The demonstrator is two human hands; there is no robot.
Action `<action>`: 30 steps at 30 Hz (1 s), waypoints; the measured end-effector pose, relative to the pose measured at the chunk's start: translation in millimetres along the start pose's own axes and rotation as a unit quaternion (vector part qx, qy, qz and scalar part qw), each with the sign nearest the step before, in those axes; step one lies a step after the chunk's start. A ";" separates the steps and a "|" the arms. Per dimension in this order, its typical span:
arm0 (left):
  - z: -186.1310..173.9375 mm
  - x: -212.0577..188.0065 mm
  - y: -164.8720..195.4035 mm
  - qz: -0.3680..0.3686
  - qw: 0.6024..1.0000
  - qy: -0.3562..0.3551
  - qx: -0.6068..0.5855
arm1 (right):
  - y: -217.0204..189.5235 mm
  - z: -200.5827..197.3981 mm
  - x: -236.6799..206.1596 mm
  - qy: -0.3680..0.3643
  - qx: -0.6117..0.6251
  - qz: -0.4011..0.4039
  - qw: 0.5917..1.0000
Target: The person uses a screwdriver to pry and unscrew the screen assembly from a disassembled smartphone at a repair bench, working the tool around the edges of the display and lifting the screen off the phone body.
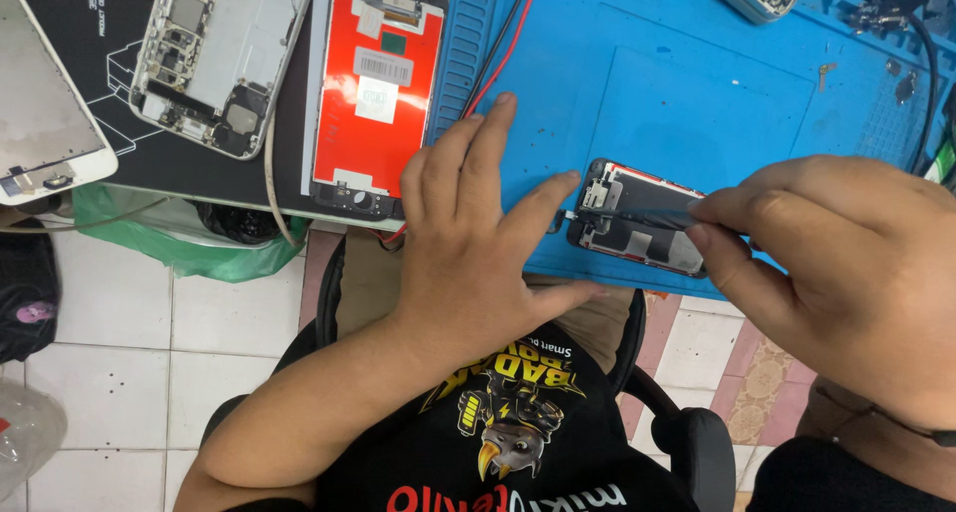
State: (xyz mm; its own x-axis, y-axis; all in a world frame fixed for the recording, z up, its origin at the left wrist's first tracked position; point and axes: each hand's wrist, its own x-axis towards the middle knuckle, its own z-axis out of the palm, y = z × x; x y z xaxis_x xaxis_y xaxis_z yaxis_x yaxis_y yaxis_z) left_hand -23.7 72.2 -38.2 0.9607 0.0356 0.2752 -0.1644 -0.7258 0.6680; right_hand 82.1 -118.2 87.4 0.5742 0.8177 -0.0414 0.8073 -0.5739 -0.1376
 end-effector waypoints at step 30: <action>-51.3 -9.6 19.0 -0.025 0.856 -0.072 -0.511 | 64.4 13.9 -112.9 0.080 0.311 0.064 0.945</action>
State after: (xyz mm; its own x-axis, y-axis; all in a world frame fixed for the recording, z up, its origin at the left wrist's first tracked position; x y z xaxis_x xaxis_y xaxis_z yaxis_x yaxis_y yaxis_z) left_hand -47.6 93.4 7.3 0.9779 -0.0886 0.1893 -0.1612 0.2568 0.9529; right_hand 67.3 -246.8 69.4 0.7151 0.6974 0.0473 0.5231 -0.4891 -0.6980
